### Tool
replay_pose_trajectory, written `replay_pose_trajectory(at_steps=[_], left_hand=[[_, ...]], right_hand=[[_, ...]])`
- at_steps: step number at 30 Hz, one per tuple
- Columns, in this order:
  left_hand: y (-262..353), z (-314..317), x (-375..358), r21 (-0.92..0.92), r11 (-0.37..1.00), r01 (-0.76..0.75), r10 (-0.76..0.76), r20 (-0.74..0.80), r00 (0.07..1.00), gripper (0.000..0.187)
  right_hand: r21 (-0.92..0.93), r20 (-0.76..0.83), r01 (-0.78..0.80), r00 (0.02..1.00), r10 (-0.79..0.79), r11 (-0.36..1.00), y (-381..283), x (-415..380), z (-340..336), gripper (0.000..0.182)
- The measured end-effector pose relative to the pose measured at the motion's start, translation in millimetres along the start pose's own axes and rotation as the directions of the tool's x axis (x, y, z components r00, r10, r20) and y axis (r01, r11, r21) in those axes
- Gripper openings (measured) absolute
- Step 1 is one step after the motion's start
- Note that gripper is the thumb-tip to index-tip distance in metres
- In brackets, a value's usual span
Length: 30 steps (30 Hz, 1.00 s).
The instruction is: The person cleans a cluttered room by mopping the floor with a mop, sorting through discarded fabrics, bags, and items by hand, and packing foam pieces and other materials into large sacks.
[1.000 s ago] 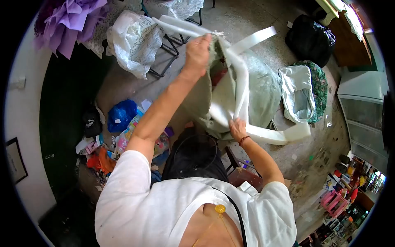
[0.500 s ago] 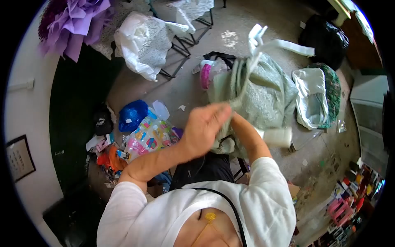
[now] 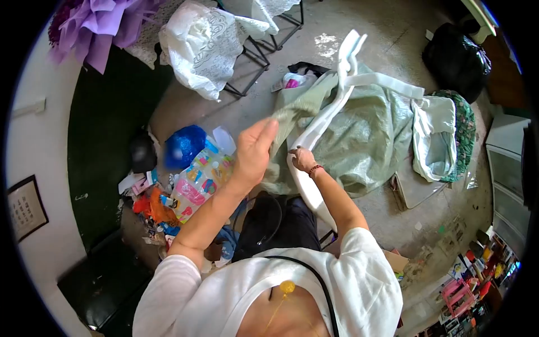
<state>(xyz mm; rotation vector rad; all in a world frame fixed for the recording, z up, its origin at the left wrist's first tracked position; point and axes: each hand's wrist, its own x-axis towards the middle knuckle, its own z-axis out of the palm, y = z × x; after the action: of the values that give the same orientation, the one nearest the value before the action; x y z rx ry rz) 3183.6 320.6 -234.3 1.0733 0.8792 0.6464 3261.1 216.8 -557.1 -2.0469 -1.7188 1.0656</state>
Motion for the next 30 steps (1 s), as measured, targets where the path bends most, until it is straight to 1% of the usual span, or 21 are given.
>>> replay_pose_trajectory(at_steps=[1,2,3,4,5,6,8,9,10,12,14,16,18,19,21,22,23,24,27,28,30], left_hand=[[-13.9,-7.6,0.8,0.142,0.99,-0.029,0.024,0.04,0.999,0.028],[-13.8,-5.4,-1.2,0.129,0.991,-0.026,0.02,0.05,0.999,0.028],[-12.2,-2.8,-3.4,0.07,0.997,0.023,-0.025,0.032,0.999,0.028],[-9.9,-2.2,-4.4,0.015,0.997,0.072,-0.072,0.013,0.997,0.027],[-6.8,-4.6,-4.3,-0.033,0.995,0.091,-0.09,0.048,0.995,0.028],[-5.9,-6.6,-3.9,-0.033,0.995,0.095,-0.094,0.045,0.995,0.028],[-6.1,-10.4,-6.4,0.049,0.992,0.118,-0.12,0.044,0.992,0.027],[-8.5,-10.6,-8.1,0.058,0.992,0.117,-0.119,0.035,0.992,0.027],[-11.9,-9.2,-8.9,0.106,0.989,0.1,-0.105,0.035,0.994,0.027],[-14.9,-8.4,-9.2,0.168,0.983,0.078,-0.084,0.026,0.996,0.027],[-14.2,-6.4,-9.3,0.202,0.976,0.086,-0.09,0.012,0.996,0.028],[-10.3,-6.5,-5.8,0.244,0.96,0.134,-0.137,-0.007,0.991,0.03],[-3.5,-7.0,7.3,0.379,0.925,0.04,-0.06,0.04,0.997,0.031],[-7.0,-9.5,16.4,0.212,0.973,0.096,-0.098,-0.004,0.995,0.029],[-4.5,-10.9,41.6,-0.048,0.991,0.128,-0.129,-0.016,0.992,0.027],[-2.3,-12.7,53.7,-0.033,0.996,0.087,-0.087,-0.013,0.996,0.027],[0.5,-14.7,65.9,-0.017,0.999,0.043,-0.043,-0.011,0.999,0.026],[3.4,-15.0,78.0,-0.04,0.999,0.026,-0.027,-0.019,0.999,0.026],[12.1,-19.2,111.0,-0.082,0.997,0.008,-0.009,-0.014,1.0,0.026],[13.0,-21.3,122.3,-0.092,0.996,0.002,-0.004,-0.019,1.0,0.026],[14.6,-25.7,145.1,-0.067,0.997,-0.048,0.047,-0.021,0.999,0.029]], right_hand=[[0.089,-0.015,-0.071,0.997,0.073,0.993,2.8,-1.6,-21.9,0.027],[0.042,-0.119,-0.117,0.985,0.121,0.992,-0.2,-5.9,-54.9,0.019],[0.008,-0.235,-0.228,0.946,0.223,0.974,1.6,-5.2,-82.4,0.014],[0.019,-0.545,-0.246,0.81,0.216,0.969,14.6,-3.6,-96.5,0.009],[0.217,-0.742,-0.149,0.617,0.262,0.965,24.6,0.0,-117.3,0.007],[0.22,-0.804,-0.204,0.516,0.296,0.954,32.2,4.5,-143.5,0.012],[0.119,-0.862,-0.439,0.399,0.312,0.89,73.7,27.8,-148.4,0.049],[0.281,-0.723,-0.557,0.413,0.554,0.782,94.9,40.3,-141.2,0.069],[0.423,-0.563,-0.601,0.412,0.716,0.679,114.0,51.4,-129.5,0.085],[0.733,-0.186,-0.485,0.532,0.826,0.478,131.6,58.7,-108.9,0.091],[0.725,-0.055,-0.597,0.447,0.893,0.343,143.2,67.5,-78.6,0.091],[0.724,-0.105,-0.579,0.444,0.89,0.374,131.8,56.3,-77.2,0.077],[0.754,-0.202,-0.473,0.494,0.846,0.456,124.0,41.8,-82.3,0.064],[0.75,-0.199,-0.481,0.49,0.848,0.454,126.4,27.0,-81.6,0.064],[0.811,-0.387,-0.14,0.601,0.699,0.569,127.9,-9.5,-90.2,0.053],[0.778,-0.421,-0.142,0.604,0.677,0.611,100.4,-43.1,-115.4,0.048],[0.759,-0.461,-0.075,0.64,0.615,0.647,112.5,-73.2,-109.1,0.049],[0.811,-0.417,-0.033,0.667,0.617,0.584,105.3,-110.5,-117.6,0.052],[0.85,-0.266,-0.138,0.72,0.641,0.508,52.0,-229.4,-163.2,0.047],[0.88,-0.272,-0.085,0.716,0.643,0.467,32.4,-265.7,-174.0,0.04],[0.868,-0.174,-0.198,0.737,0.653,0.455,-0.7,-336.6,-201.6,0.045]])
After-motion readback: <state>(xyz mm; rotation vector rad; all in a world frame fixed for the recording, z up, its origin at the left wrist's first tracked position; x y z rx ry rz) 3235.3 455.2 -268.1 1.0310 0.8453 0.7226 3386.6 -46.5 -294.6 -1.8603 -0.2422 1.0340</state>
